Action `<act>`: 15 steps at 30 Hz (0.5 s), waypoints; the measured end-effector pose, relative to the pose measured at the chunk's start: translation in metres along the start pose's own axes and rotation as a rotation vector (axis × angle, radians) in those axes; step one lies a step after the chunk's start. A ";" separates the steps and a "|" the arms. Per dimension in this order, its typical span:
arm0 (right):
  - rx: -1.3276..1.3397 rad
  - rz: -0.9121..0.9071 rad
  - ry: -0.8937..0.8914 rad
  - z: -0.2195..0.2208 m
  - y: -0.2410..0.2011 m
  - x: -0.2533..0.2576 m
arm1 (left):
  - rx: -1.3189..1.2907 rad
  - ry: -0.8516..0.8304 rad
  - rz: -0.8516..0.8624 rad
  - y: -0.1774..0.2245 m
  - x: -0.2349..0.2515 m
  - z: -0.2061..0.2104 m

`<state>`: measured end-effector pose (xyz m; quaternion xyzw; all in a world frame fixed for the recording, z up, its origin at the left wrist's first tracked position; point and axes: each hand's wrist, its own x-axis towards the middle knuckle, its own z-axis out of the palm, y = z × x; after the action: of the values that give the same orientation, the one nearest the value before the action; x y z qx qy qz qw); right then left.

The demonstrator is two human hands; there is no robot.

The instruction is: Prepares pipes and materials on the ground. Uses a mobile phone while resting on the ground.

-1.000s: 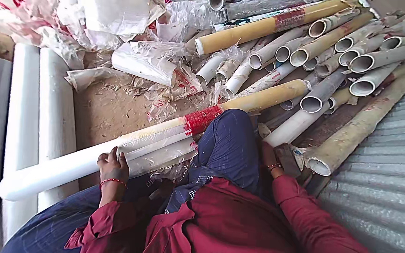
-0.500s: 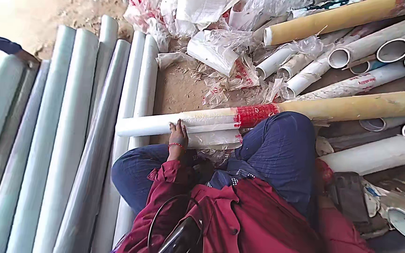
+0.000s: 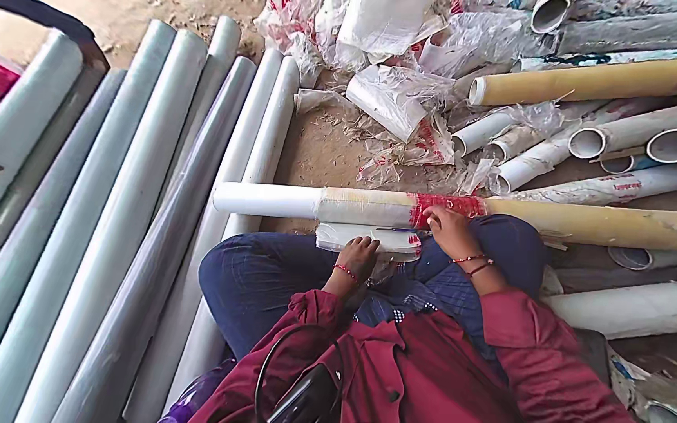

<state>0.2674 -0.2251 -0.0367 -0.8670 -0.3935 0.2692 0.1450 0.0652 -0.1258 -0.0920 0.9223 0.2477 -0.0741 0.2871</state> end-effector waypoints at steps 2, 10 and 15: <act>-0.154 -0.009 -0.165 0.009 -0.014 0.009 | 0.039 -0.029 -0.028 0.003 -0.012 0.020; -0.521 -0.290 -0.180 0.063 -0.007 0.021 | -0.152 -0.122 -0.041 -0.003 -0.009 0.001; -0.380 -0.292 -0.139 0.058 -0.003 0.024 | -0.505 0.303 0.635 0.012 -0.034 -0.081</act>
<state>0.2451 -0.2026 -0.0908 -0.7918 -0.5674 0.2256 -0.0109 0.0411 -0.1021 -0.0100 0.8542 0.0014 0.2170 0.4726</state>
